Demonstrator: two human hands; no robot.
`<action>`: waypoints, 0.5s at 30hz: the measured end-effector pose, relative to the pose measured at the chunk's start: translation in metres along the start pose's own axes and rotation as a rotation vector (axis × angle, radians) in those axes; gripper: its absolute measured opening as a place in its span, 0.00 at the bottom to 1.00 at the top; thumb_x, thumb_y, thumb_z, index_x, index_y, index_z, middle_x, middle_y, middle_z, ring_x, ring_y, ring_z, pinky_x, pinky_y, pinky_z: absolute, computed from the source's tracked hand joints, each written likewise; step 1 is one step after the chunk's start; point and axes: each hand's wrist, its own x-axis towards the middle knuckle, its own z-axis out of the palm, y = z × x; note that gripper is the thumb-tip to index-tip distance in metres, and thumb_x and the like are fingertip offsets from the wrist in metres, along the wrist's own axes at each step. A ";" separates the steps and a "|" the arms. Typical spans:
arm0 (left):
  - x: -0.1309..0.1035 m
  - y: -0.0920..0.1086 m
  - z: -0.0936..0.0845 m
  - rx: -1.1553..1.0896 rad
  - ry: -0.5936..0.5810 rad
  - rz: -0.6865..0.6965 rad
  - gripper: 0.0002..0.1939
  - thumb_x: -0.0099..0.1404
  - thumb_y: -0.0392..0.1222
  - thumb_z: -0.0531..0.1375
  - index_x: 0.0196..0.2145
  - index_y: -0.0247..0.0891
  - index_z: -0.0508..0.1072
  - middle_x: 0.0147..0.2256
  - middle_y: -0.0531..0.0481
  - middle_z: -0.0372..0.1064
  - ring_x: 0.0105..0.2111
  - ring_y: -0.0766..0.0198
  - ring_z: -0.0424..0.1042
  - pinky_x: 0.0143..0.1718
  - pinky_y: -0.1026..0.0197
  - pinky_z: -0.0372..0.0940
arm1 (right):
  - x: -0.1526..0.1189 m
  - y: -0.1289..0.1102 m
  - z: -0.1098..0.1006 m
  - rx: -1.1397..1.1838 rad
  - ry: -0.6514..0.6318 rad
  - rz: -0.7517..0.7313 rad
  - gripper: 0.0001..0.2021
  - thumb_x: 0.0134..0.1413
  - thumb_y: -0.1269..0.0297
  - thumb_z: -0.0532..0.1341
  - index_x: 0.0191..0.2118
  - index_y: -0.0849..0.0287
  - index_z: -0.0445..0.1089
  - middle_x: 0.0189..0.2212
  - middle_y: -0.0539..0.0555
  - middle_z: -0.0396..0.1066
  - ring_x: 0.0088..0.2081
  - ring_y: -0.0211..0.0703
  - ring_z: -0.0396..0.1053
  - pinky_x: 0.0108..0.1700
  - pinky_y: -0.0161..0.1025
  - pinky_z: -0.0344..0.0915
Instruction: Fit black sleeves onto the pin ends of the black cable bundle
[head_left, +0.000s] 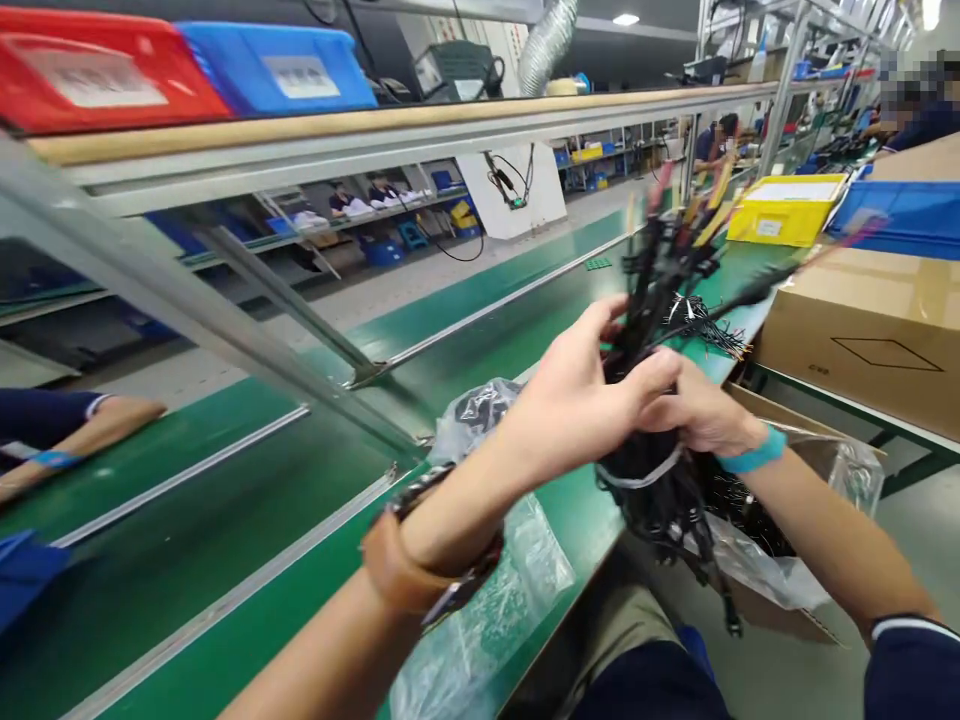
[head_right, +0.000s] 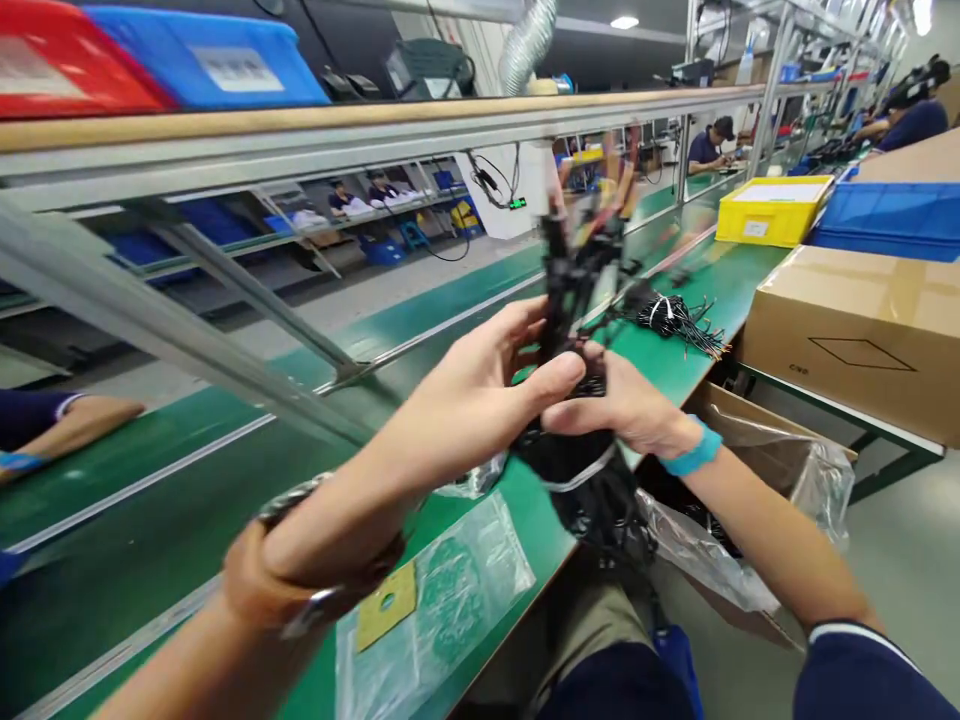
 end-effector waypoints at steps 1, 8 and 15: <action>0.006 -0.005 0.015 0.001 0.034 0.066 0.23 0.63 0.47 0.65 0.52 0.34 0.70 0.49 0.42 0.71 0.52 0.52 0.70 0.56 0.50 0.65 | -0.016 -0.001 -0.022 0.045 0.104 0.007 0.26 0.42 0.62 0.74 0.48 0.59 0.71 0.39 0.51 0.76 0.41 0.47 0.75 0.47 0.43 0.73; -0.027 -0.101 0.150 0.147 -0.223 0.018 0.17 0.71 0.41 0.54 0.54 0.33 0.66 0.51 0.37 0.69 0.53 0.52 0.69 0.56 0.48 0.65 | -0.124 0.006 -0.153 -0.025 0.748 -0.036 0.26 0.45 0.58 0.69 0.54 0.48 0.71 0.47 0.52 0.78 0.47 0.52 0.76 0.50 0.50 0.74; -0.115 -0.163 0.215 0.578 -0.999 -0.063 0.25 0.68 0.56 0.58 0.47 0.28 0.73 0.46 0.35 0.71 0.52 0.44 0.68 0.68 0.34 0.43 | -0.180 0.078 -0.199 -0.182 0.837 0.337 0.29 0.39 0.56 0.75 0.50 0.53 0.72 0.43 0.53 0.77 0.41 0.50 0.76 0.45 0.46 0.74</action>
